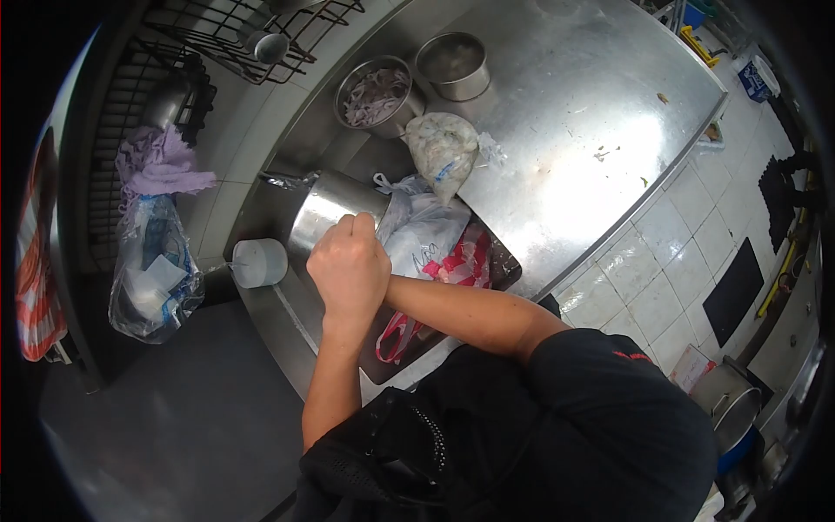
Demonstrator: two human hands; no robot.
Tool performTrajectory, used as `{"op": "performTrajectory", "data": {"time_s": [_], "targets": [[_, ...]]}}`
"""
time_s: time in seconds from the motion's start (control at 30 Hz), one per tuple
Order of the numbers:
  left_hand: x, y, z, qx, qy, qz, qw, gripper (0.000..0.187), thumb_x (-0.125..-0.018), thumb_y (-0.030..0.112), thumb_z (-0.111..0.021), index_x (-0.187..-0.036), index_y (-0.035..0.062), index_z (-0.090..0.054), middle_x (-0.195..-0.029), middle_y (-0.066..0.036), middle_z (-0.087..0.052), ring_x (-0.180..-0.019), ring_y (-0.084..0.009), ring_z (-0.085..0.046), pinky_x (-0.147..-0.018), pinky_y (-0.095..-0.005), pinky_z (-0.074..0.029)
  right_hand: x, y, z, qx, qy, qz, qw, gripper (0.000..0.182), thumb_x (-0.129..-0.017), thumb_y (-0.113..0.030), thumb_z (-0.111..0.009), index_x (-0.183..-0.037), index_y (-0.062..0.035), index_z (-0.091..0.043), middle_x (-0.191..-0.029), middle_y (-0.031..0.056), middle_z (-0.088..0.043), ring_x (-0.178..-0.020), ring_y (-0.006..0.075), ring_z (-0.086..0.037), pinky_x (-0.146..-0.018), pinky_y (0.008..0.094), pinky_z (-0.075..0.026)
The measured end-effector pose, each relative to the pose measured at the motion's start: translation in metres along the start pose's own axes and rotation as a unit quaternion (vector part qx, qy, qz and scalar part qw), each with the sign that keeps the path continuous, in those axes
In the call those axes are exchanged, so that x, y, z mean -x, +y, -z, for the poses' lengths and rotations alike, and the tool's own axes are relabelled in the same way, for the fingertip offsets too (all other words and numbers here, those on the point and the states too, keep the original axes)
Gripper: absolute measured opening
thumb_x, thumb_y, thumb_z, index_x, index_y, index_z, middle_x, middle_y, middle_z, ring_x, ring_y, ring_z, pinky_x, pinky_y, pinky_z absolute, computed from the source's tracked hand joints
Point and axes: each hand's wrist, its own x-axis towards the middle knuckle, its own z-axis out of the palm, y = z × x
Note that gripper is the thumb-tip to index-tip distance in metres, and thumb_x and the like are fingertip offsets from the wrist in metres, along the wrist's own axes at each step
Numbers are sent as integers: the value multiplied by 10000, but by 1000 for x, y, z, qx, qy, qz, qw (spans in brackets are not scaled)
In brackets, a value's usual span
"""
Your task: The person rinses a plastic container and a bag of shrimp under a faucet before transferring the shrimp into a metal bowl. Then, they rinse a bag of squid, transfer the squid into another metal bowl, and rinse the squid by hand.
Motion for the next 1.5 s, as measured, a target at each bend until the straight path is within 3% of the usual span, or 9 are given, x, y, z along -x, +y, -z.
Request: {"op": "performTrajectory", "data": {"time_s": [0.2, 0.33, 0.43, 0.7, 0.87, 1.03, 1.17, 1.2, 1.5], "targets": [[8, 10, -15, 39, -21, 11, 999, 132, -682, 15, -646, -720, 61, -529, -691, -105, -569, -622, -307, -619, -552, -424, -494, 20, -36, -17, 391, 160, 108, 900, 393, -804, -250, -691, -1119, -59, -553, -1183, 165, -499, -1180, 331, -461, -975, 454, -394], [17, 18, -29, 215, -41, 92, 971, 144, -692, 10, -624, -664, 37, -485, -648, -131, -557, -577, -309, -581, -528, -400, -453, 47, -100, -58, 815, 242, 125, 512, 463, -776, -269, -727, -1146, -46, -561, -1225, 192, -493, -1221, 362, -447, -996, 483, -386], [57, 19, -94, 444, -119, 250, 852, 187, -728, -35, -619, -678, 49, -459, -609, -47, -522, -559, -144, -543, -500, -311, -404, 78, -162, -100, 945, 214, 48, 242, 516, -755, -283, -754, -1167, -37, -566, -1256, 212, -488, -1251, 385, -436, -1012, 505, -380], [85, 135, -172, 774, -289, 436, 357, 197, -850, 72, -727, -714, 69, -586, -648, -15, -586, -589, -92, -581, -529, -250, -443, 153, -265, -138, 969, 222, -107, -12, 618, -744, -331, -787, -1288, -109, -597, -1315, 197, -491, -1283, 390, -439, -1005, 570, -381], [74, 80, -194, 754, -323, 216, 529, 271, -948, 289, -701, -846, 41, -663, -715, -33, -645, -610, -104, -620, -536, -249, -462, 133, -283, -181, 963, 163, -202, -72, 444, -813, -319, -740, -1204, -120, -674, -1171, 147, -654, -1089, 344, -623, -952, 510, -467], [43, -93, -274, 625, -100, 435, 640, 143, -949, 175, -592, -875, 64, -646, -690, -40, -617, -582, -140, -589, -516, -296, -461, 51, -279, -222, 973, 209, -53, 78, 201, -882, -229, -671, -912, -44, -744, -812, 131, -738, -746, 300, -711, -710, 375, -547], [24, -228, -330, 483, -38, 361, 797, 187, -928, 243, -640, -847, 75, -644, -679, -34, -595, -636, -139, -599, -541, -308, -461, -44, -373, -166, 781, 295, 63, 547, 119, -901, -135, -681, -870, -36, -623, -697, 38, -571, -588, 133, -525, -550, 291, -465], [4, -215, -284, 542, -17, 499, 676, 275, -938, 326, -658, -858, 64, -665, -692, -42, -612, -611, -139, -581, -562, -302, -451, -70, -373, -166, 776, 348, 76, 521, 156, -899, -131, -695, -877, -25, -583, -737, 33, -554, -604, 154, -559, -559, 297, -490], [-21, -209, -245, 415, 9, 365, 833, 481, -982, 384, -599, -711, -12, -622, -616, -100, -583, -608, -167, -525, -616, -356, -422, -175, -413, -78, 565, 437, 145, 685, 80, -899, -40, -601, -937, 21, -566, -856, 121, -527, -648, 278, -630, -558, 382, -623]]}}
